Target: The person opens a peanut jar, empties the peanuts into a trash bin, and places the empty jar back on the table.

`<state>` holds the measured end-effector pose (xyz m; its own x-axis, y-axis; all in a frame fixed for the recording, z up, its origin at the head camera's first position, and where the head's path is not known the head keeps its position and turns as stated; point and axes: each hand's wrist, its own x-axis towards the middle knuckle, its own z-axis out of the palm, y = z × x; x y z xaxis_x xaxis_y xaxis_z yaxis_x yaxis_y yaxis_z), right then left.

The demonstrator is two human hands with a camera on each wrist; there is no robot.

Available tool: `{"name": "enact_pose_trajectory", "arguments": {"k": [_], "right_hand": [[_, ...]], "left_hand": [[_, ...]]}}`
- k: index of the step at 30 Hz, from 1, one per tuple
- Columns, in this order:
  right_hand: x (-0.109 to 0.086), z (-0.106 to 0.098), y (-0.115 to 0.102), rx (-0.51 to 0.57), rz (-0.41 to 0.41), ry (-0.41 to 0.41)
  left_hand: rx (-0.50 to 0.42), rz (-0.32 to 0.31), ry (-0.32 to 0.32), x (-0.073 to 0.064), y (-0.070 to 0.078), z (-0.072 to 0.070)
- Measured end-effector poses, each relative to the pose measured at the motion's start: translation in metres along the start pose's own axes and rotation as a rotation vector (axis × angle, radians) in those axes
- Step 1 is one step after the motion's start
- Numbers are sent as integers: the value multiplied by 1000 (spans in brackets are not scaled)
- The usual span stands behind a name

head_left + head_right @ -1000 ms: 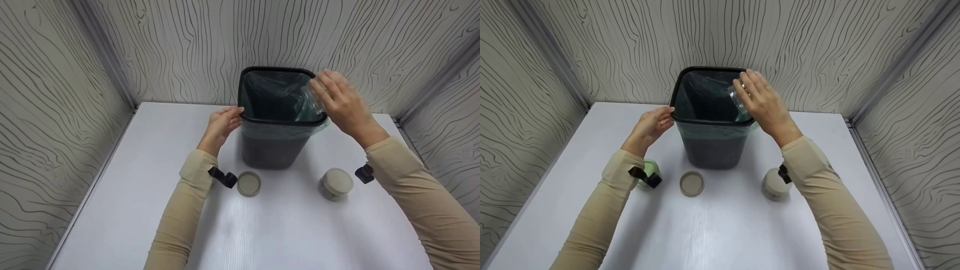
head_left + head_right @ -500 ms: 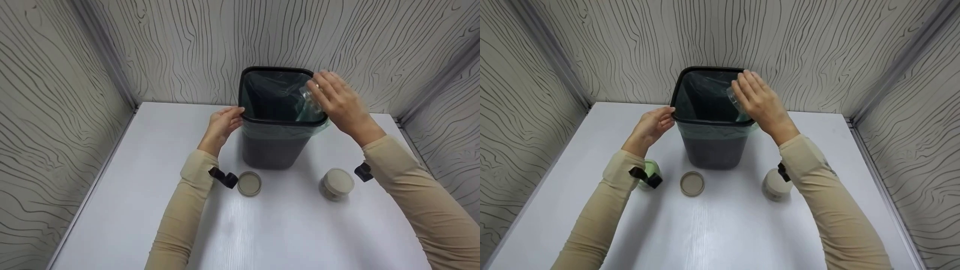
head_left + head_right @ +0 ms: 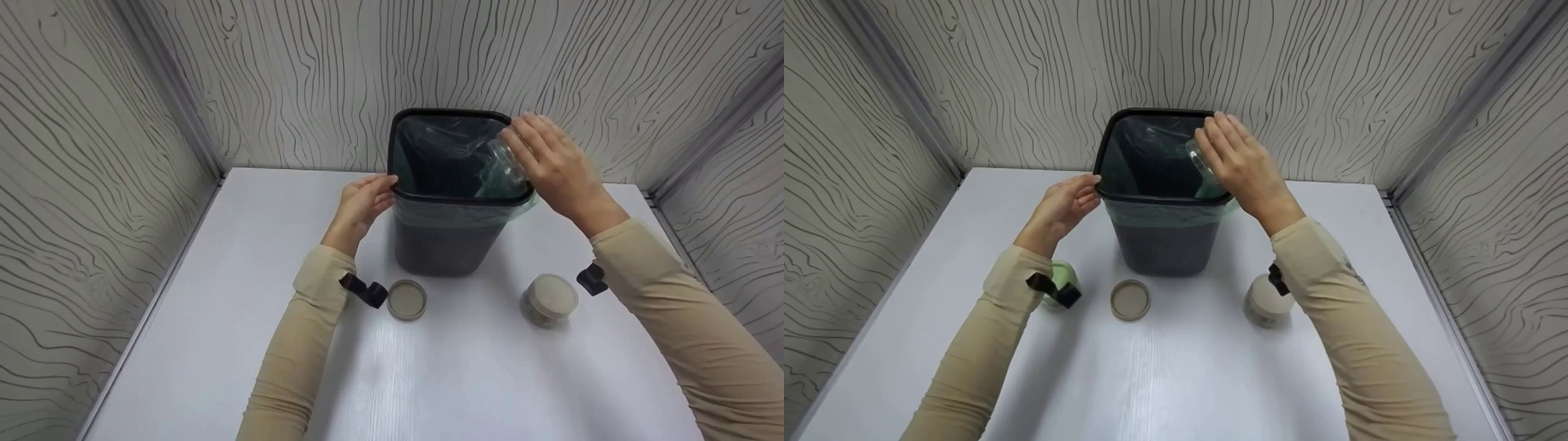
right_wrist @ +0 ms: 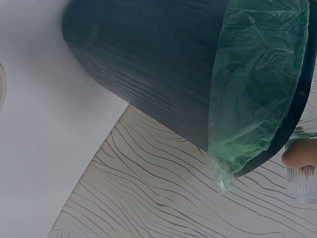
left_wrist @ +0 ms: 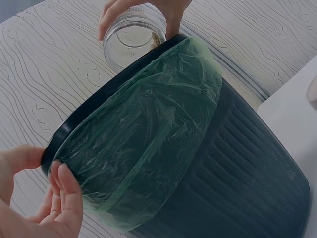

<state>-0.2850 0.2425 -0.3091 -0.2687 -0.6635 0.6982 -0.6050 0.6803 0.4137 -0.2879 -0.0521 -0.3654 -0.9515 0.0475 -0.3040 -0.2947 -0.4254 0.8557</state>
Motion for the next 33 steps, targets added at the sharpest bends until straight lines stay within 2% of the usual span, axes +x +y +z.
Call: {"name": "enact_pose_trajectory", "arguments": {"k": [3, 9, 15, 19, 27, 33], "right_hand": [[1, 0, 0, -40, 1, -26], [0, 0, 1, -142, -95, -98], [-1, 2, 2, -136, -89, -80], [-1, 3, 1, -92, -49, -49], [-1, 3, 0, -117, -77, -60], [2, -5, 3, -192, -186, -151]], "left_hand": [[6, 2, 2, 0, 1, 0], [-3, 2, 7, 0, 0, 0], [-2, -9, -2, -1, 0, 0], [4, -7, -4, -1, 1, 0], [-2, -11, 2, -1, 0, 0], [-10, -1, -8, -1, 0, -1]]}}
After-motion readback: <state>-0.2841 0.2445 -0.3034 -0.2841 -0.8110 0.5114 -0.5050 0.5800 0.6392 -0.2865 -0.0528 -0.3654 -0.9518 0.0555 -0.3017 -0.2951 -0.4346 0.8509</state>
